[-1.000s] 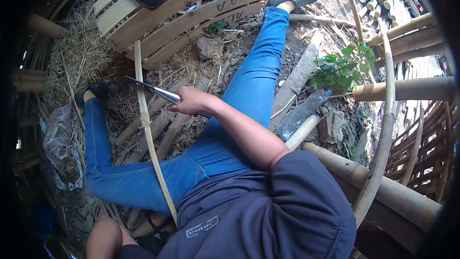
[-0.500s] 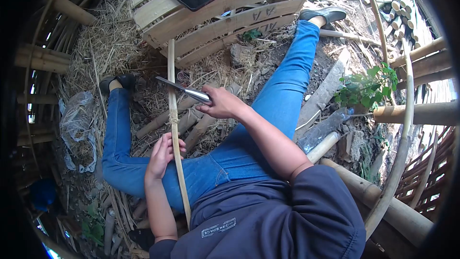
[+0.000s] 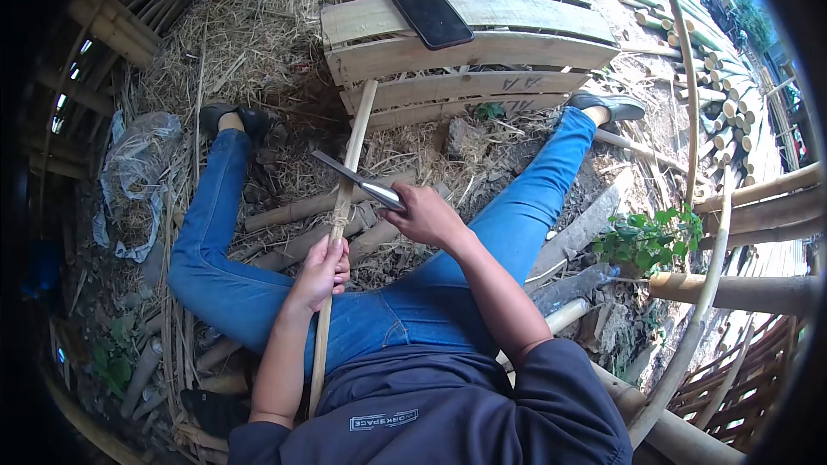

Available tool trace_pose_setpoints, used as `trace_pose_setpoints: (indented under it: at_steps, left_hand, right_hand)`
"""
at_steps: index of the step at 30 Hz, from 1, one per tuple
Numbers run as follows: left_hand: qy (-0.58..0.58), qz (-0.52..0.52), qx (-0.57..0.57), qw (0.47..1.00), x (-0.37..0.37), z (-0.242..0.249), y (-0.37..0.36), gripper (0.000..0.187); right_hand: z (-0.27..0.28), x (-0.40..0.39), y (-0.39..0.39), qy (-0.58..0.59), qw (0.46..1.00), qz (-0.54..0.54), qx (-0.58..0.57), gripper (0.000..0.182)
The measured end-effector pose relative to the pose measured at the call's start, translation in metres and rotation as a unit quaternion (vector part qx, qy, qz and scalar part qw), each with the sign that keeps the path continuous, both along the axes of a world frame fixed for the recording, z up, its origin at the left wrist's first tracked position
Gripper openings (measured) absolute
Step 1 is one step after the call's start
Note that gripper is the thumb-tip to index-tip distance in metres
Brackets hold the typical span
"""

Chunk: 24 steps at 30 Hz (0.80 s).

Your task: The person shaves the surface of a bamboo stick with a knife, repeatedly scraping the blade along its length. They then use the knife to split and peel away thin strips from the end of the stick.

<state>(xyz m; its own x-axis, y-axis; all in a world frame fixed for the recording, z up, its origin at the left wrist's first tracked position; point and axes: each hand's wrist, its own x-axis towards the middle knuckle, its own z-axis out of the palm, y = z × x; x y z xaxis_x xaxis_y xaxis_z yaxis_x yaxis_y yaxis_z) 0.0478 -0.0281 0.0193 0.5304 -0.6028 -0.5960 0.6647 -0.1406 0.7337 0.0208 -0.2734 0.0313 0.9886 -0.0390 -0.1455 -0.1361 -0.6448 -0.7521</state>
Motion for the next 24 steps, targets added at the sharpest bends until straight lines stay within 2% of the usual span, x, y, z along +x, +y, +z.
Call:
trace_pose_setpoints:
  at_steps: [5,8,11,14,18,24]
  left_hand:
    - [-0.029,0.01,0.017,0.999,-0.004,-0.004,0.0,0.025]
    - [-0.082,0.017,0.107,0.991,-0.007,-0.005,-0.003,0.027]
    - [-0.304,-0.008,0.206,0.93,-0.009,-0.029,-0.001,0.028]
    - [-0.41,0.011,0.244,0.879,-0.014,-0.025,-0.005,0.029]
    - [-0.435,0.006,0.273,0.858,-0.017,-0.013,-0.009,0.032]
    - [-0.446,0.008,0.279,0.85,-0.018,-0.026,-0.007,0.038]
  right_hand:
    - [-0.008,0.003,-0.005,0.014,0.992,0.0,-0.128,0.03]
    - [-0.007,0.008,-0.006,0.017,0.984,-0.011,-0.178,0.026]
    - [-0.007,0.01,-0.007,0.006,0.978,-0.028,-0.208,0.021]
    - [-0.03,0.019,-0.017,-0.025,0.968,-0.036,-0.249,0.017]
    - [-0.037,0.034,-0.037,-0.051,0.956,-0.063,-0.283,0.015]
    - [-0.037,0.043,-0.053,-0.032,0.952,-0.073,-0.294,0.019]
